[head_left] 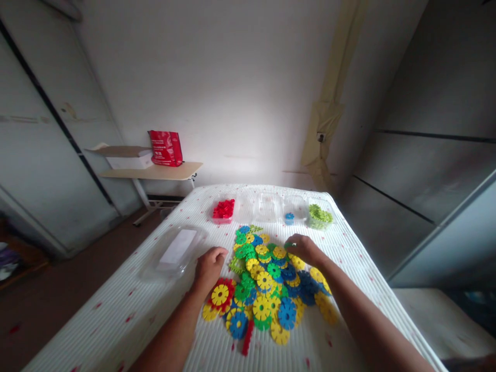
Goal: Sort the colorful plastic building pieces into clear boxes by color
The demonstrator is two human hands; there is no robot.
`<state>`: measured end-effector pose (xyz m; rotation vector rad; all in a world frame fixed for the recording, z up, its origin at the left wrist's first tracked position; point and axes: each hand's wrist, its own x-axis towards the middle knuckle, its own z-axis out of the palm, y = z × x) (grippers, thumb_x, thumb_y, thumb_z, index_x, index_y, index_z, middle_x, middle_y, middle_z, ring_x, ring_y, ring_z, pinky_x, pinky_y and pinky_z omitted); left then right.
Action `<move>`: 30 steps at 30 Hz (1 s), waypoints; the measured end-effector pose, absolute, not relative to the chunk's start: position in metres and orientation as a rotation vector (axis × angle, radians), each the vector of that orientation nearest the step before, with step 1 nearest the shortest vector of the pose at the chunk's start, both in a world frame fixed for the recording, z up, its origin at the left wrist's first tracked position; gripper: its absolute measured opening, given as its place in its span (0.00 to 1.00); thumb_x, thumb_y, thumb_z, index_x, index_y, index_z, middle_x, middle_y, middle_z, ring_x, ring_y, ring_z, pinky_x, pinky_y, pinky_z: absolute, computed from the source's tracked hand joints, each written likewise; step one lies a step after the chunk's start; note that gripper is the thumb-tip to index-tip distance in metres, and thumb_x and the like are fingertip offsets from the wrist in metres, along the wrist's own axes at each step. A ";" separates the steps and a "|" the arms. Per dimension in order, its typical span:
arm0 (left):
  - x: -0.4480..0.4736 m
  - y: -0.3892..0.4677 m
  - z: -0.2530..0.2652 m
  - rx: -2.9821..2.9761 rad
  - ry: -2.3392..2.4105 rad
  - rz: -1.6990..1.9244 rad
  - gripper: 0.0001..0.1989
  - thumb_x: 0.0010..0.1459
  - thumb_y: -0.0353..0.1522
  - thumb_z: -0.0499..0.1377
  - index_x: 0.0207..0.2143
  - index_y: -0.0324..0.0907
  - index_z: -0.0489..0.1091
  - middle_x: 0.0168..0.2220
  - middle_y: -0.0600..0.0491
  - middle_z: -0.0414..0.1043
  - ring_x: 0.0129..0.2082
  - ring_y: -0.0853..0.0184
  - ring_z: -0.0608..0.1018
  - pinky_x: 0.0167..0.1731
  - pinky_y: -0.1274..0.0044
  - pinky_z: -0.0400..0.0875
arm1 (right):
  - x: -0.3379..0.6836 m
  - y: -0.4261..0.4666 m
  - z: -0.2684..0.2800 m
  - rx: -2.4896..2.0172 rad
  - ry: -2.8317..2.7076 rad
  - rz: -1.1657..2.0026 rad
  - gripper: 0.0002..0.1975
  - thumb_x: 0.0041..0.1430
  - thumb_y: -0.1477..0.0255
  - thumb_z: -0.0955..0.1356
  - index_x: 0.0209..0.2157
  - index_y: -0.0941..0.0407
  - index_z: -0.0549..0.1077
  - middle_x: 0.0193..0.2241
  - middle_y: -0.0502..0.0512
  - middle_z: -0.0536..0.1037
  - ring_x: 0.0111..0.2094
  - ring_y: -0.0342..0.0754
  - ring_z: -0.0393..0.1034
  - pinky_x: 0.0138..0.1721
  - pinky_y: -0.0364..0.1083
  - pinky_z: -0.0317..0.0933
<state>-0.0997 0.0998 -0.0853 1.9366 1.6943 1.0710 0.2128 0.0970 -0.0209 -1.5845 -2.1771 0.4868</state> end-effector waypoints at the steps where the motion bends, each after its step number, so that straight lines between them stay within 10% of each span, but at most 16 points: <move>1: -0.100 0.100 -0.086 1.931 1.694 1.073 0.11 0.51 0.26 0.49 0.31 0.41 0.71 0.33 0.54 0.75 0.35 0.69 0.75 0.36 0.80 0.67 | 0.211 0.098 -0.024 -1.617 -2.171 0.487 0.08 0.48 0.75 0.64 0.30 0.56 0.75 0.31 0.53 0.76 0.32 0.45 0.69 0.35 0.42 0.60; 30: -0.097 0.097 -0.079 1.916 1.692 1.068 0.11 0.50 0.25 0.50 0.30 0.42 0.72 0.33 0.54 0.75 0.35 0.70 0.74 0.37 0.79 0.66 | 0.211 0.095 -0.014 -1.656 -1.886 0.636 0.08 0.45 0.73 0.65 0.27 0.57 0.75 0.20 0.50 0.75 0.20 0.41 0.66 0.23 0.40 0.58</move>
